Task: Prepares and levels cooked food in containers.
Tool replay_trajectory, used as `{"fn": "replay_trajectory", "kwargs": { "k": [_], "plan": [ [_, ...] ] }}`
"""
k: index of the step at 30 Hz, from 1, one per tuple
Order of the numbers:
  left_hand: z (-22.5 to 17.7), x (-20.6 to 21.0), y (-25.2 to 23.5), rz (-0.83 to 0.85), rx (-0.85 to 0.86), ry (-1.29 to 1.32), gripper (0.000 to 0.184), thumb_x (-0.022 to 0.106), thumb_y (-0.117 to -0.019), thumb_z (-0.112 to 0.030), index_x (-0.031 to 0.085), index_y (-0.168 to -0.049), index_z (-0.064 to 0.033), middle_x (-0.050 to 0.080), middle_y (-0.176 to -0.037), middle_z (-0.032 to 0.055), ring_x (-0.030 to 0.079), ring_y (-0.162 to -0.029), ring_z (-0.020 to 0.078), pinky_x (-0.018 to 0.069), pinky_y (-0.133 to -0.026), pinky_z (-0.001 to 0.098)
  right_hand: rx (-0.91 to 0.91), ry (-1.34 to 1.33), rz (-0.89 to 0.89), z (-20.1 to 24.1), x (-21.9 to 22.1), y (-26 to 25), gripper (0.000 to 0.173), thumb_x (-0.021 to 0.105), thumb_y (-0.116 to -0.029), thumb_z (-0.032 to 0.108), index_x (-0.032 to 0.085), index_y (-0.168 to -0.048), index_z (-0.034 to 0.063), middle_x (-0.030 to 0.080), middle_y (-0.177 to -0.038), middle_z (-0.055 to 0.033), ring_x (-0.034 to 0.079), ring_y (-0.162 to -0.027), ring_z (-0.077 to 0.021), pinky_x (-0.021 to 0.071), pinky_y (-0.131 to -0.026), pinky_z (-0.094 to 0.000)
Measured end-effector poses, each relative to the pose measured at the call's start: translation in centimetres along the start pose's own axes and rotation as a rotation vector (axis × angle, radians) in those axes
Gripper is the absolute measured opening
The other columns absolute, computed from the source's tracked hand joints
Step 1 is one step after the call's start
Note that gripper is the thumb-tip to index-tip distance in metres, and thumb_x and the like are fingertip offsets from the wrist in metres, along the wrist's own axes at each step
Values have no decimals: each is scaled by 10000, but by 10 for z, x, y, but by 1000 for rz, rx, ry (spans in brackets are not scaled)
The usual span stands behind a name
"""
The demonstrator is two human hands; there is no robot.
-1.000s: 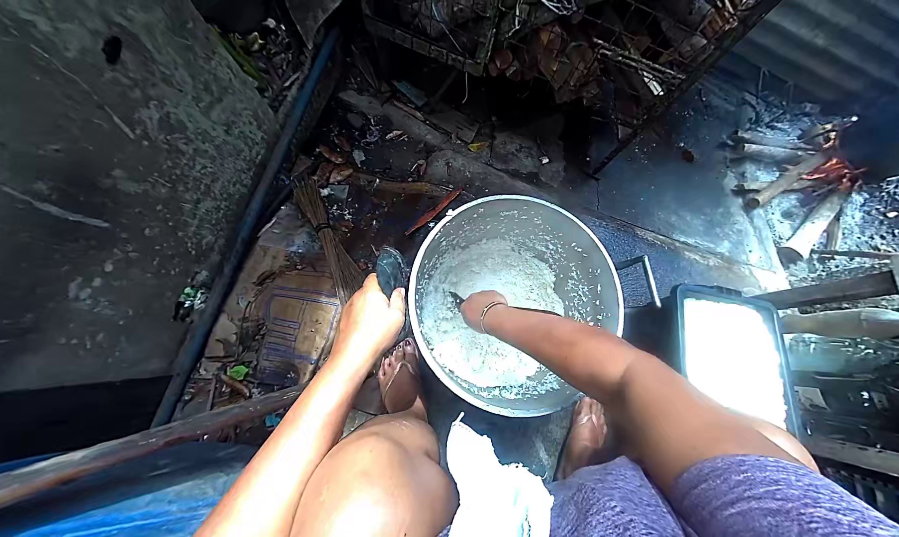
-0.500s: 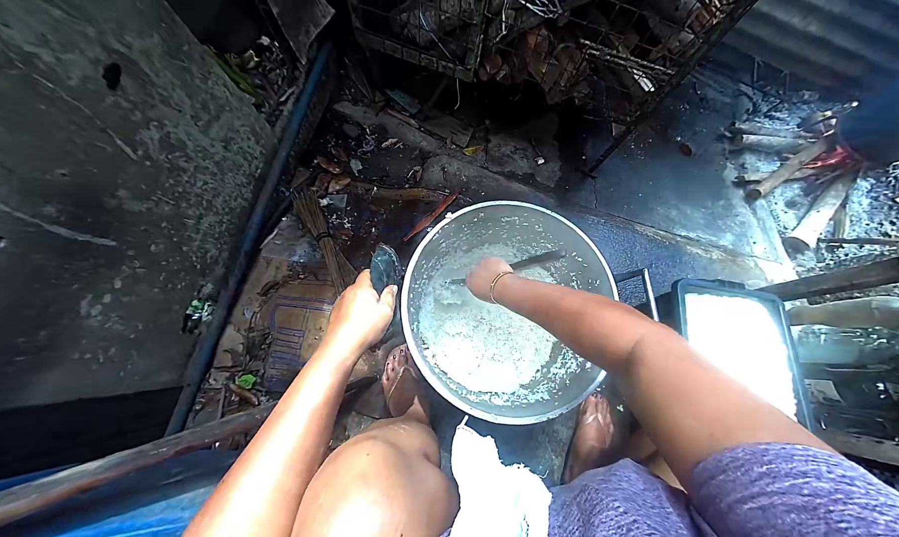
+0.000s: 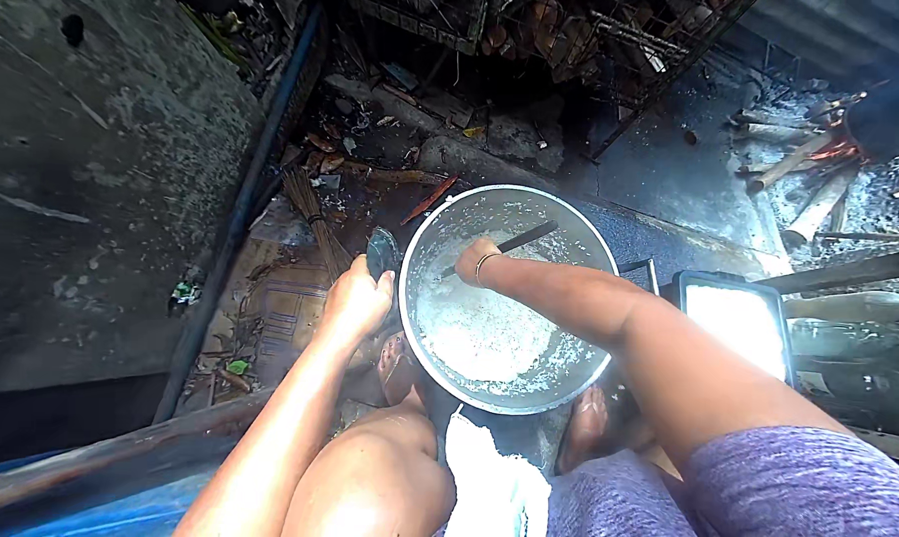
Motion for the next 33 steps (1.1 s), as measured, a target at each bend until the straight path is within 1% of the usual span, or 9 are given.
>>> {"fn": "replay_trajectory", "kwargs": {
  "k": [5, 12, 16, 18, 22, 26, 30, 31, 33],
  "plan": [
    [1, 0, -2, 2, -3, -6, 416, 502, -1080, -382, 534, -1327, -49, 678, -1035, 256, 673, -1002, 457, 502, -836, 688, -79, 75, -22, 20, -8, 7, 208, 542, -1016, 82, 723, -1055, -12, 703, -1145, -222, 664, -1111, -415, 533, -844, -621],
    [1, 1, -2, 17, -11, 1, 407, 502, -1080, -377, 531, -1322, -51, 677, -1044, 260, 672, -1005, 460, 500, -834, 694, -172, 129, -29, 38, -6, 15, 212, 536, -1017, 67, 723, -1079, -12, 696, -1156, -225, 658, -1118, -415, 540, -838, -608],
    [1, 1, -3, 14, -9, -1, 395, 503, -1081, -372, 539, -1306, -49, 677, -1035, 255, 673, -999, 459, 500, -833, 690, -186, 148, -33, 50, 5, 18, 176, 548, -1003, 32, 705, -1027, -45, 688, -1101, -243, 664, -1072, -425, 540, -789, -604],
    [0, 1, -2, 13, -4, 3, 398, 506, -1080, -370, 538, -1312, -49, 676, -1041, 257, 670, -1007, 463, 496, -841, 693, -181, 152, -39, 54, 14, 19, 170, 565, -1008, 48, 712, -1015, -36, 687, -1079, -236, 667, -1050, -417, 541, -771, -594],
    [0, -1, -1, 12, -2, -3, 405, 503, -1081, -365, 532, -1329, -46, 677, -1052, 262, 669, -1019, 462, 492, -848, 696, -192, 135, 1, 55, 35, 23, 188, 549, -1014, 53, 718, -1047, -23, 697, -1102, -219, 678, -1054, -403, 551, -774, -581],
    [-1, 0, -1, 10, -4, 7, 406, 502, -1082, -363, 533, -1330, -43, 677, -1054, 262, 669, -1016, 464, 493, -848, 696, -136, -12, 56, 41, 56, 36, 218, 517, -1028, 60, 691, -1122, -31, 700, -1126, -222, 682, -1075, -405, 555, -812, -595],
    [0, 0, 0, 9, -2, 11, 417, 500, -1084, -367, 526, -1338, -38, 673, -1061, 270, 669, -1011, 467, 493, -843, 703, -39, -139, 72, -4, 48, 44, 262, 518, -1037, 105, 666, -1224, -4, 694, -1198, -240, 666, -1146, -439, 531, -893, -651],
    [0, 1, 0, 8, -1, 10, 417, 501, -1083, -372, 528, -1331, -39, 675, -1055, 264, 672, -1004, 461, 493, -839, 702, 2, -186, 64, -17, 44, 42, 269, 526, -1035, 114, 664, -1230, -8, 685, -1223, -251, 654, -1170, -450, 522, -910, -669],
    [1, 1, 0, 1, -1, 9, 417, 502, -1081, -375, 527, -1334, -44, 677, -1054, 257, 672, -1006, 460, 496, -841, 699, 74, -271, 51, -38, 37, 34, 250, 561, -1003, 106, 689, -1183, -11, 679, -1245, -248, 643, -1196, -443, 511, -924, -685]
  ]
}}
Point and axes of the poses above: each hand's wrist, its own y-axis away from the middle knuckle, its own x-axis out of the palm, z = x × y, the point moved 9 cm from there along -y, towards the middle knuckle
